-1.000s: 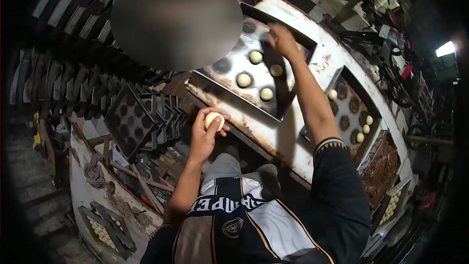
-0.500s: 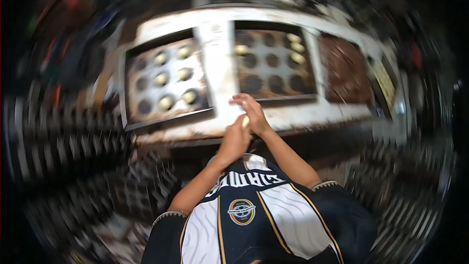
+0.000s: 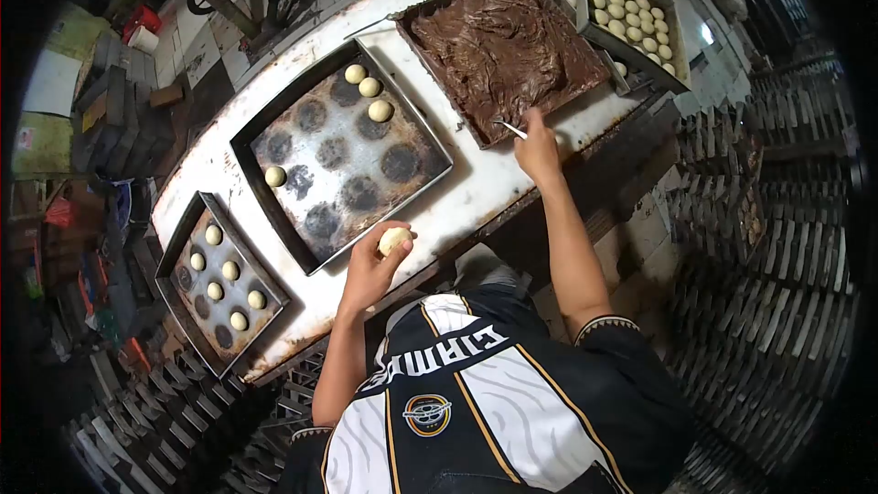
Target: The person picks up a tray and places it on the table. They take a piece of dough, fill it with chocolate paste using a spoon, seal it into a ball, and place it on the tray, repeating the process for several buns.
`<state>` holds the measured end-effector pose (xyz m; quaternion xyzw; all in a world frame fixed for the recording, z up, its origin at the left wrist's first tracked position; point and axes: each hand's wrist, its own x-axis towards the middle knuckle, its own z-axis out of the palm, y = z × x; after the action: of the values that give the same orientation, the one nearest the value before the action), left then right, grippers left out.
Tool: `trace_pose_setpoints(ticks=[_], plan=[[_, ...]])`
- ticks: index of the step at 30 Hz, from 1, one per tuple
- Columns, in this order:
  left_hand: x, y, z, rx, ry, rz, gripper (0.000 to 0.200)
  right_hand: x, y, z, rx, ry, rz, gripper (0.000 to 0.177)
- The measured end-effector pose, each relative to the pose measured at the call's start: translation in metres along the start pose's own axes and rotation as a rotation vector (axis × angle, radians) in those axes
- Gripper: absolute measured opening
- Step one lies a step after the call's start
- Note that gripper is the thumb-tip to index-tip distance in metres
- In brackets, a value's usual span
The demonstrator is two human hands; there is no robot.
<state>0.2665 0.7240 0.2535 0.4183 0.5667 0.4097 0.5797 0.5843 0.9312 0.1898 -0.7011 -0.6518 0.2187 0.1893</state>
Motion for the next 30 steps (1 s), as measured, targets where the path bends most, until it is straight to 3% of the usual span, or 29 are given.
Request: trace_pose_setpoints(ticks=[2,4,7,8,12,15,22,25,26,29,30], plan=[[0.024,0.011,0.017,0.072,0.014,-0.028,0.028,0.033,-0.007,0.007,-0.252,-0.106,-0.170,0.020],[0.041,0.014,0.034,0.025,0.064,-0.020,0.028,0.059,-0.007,0.021,-0.560,-0.269,-0.286,0.010],[0.050,0.036,0.057,-0.066,0.241,-0.014,0.026,0.051,-0.025,-0.013,-0.608,-0.239,-0.371,0.013],[0.048,0.037,0.062,-0.106,0.318,-0.015,0.026,0.043,-0.031,-0.029,-0.568,-0.120,-0.473,0.013],[0.051,-0.002,0.046,-0.026,0.282,-0.112,0.030,0.043,-0.018,-0.032,-0.420,-0.296,-0.693,0.014],[0.060,-0.003,0.051,-0.089,0.357,-0.033,0.024,0.059,0.000,-0.015,-0.412,-0.313,-0.818,0.014],[0.074,0.007,0.037,-0.052,0.387,-0.025,0.033,0.119,-0.008,0.001,-0.612,-0.725,-0.701,0.023],[0.079,0.017,0.042,-0.043,0.441,0.010,0.030,0.144,-0.035,0.001,-0.542,-0.960,-0.600,0.035],[0.084,0.015,0.048,-0.083,0.477,0.045,0.029,0.163,-0.020,0.014,-0.456,-1.047,-0.657,0.030],[0.090,-0.003,0.053,-0.053,0.439,0.050,0.025,0.193,0.008,0.023,-0.250,-1.231,-0.350,0.022],[0.091,0.004,0.058,0.000,0.419,0.029,0.026,0.177,-0.005,-0.003,-0.144,-1.226,-0.192,0.022]])
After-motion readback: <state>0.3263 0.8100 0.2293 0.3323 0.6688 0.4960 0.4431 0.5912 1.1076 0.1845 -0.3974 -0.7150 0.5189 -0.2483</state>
